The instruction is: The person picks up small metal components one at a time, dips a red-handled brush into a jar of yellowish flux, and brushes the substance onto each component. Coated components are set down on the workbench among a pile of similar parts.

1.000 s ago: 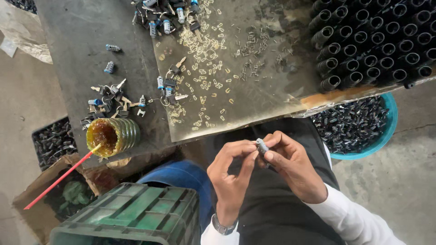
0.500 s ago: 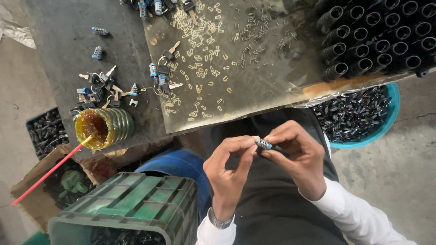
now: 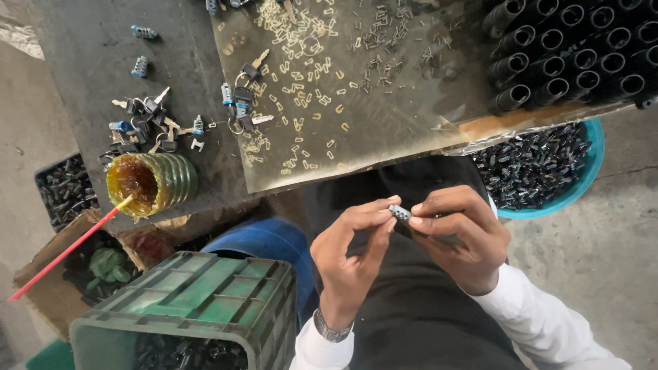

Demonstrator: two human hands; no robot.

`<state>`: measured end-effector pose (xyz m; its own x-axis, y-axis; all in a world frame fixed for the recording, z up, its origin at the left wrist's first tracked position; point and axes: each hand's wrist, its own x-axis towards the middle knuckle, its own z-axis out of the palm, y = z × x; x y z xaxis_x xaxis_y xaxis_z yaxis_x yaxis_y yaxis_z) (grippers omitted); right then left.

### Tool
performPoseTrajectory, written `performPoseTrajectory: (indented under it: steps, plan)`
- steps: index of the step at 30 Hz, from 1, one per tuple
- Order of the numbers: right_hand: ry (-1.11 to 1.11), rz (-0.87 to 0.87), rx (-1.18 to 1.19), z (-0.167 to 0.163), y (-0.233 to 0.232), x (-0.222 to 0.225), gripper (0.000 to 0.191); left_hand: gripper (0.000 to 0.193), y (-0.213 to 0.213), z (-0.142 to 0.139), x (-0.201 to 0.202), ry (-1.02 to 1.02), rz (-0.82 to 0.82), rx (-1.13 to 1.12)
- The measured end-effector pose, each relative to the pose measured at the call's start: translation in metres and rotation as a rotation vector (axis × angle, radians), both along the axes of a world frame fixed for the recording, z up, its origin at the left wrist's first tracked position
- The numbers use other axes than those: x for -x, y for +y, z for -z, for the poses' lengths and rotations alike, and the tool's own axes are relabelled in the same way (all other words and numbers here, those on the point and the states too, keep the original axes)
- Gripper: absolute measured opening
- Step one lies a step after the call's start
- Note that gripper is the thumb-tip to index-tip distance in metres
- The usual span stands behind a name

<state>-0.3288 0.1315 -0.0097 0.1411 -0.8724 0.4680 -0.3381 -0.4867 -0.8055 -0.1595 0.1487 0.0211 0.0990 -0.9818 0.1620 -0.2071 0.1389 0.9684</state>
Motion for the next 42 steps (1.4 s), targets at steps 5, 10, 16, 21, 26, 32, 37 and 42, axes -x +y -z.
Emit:
performPoseTrajectory:
  steps: [5, 10, 16, 21, 26, 32, 37, 42]
  plan:
    - [0.046, -0.030, 0.070, 0.002, 0.001, 0.004, 0.030, 0.013, -0.001, 0.000, 0.002, -0.046, 0.005, 0.041]
    - [0.163, -0.101, 0.163, 0.001, -0.002, 0.013, 0.026, 0.013, 0.000, -0.001, 0.003, -0.054, -0.015, 0.048]
    - [0.187, -0.134, 0.327, 0.009, -0.008, 0.019, 0.024, 0.014, 0.001, 0.002, -0.002, -0.026, 0.029, 0.017]
    - [0.096, -0.199, 0.402, 0.019, -0.014, 0.017, 0.016, 0.018, 0.002, 0.011, -0.018, 0.208, 0.128, -0.176]
    - [0.010, -0.300, 0.405, 0.027, -0.019, 0.004, 0.016, 0.024, 0.006, 0.020, -0.043, 0.755, 0.308, -0.515]
    - [-0.145, -0.194, 0.218, 0.027, -0.008, -0.010, 0.017, 0.008, 0.011, 0.027, -0.100, 0.482, -0.647, -0.045]
    - [-0.046, -0.140, -0.025, 0.017, 0.002, -0.016, 0.023, 0.026, 0.009, 0.010, -0.209, 0.184, -1.008, 0.219]
    - [-0.086, -0.204, -0.097, 0.007, -0.004, -0.020, 0.028, 0.018, 0.002, -0.011, -0.228, -0.087, -1.032, 0.257]
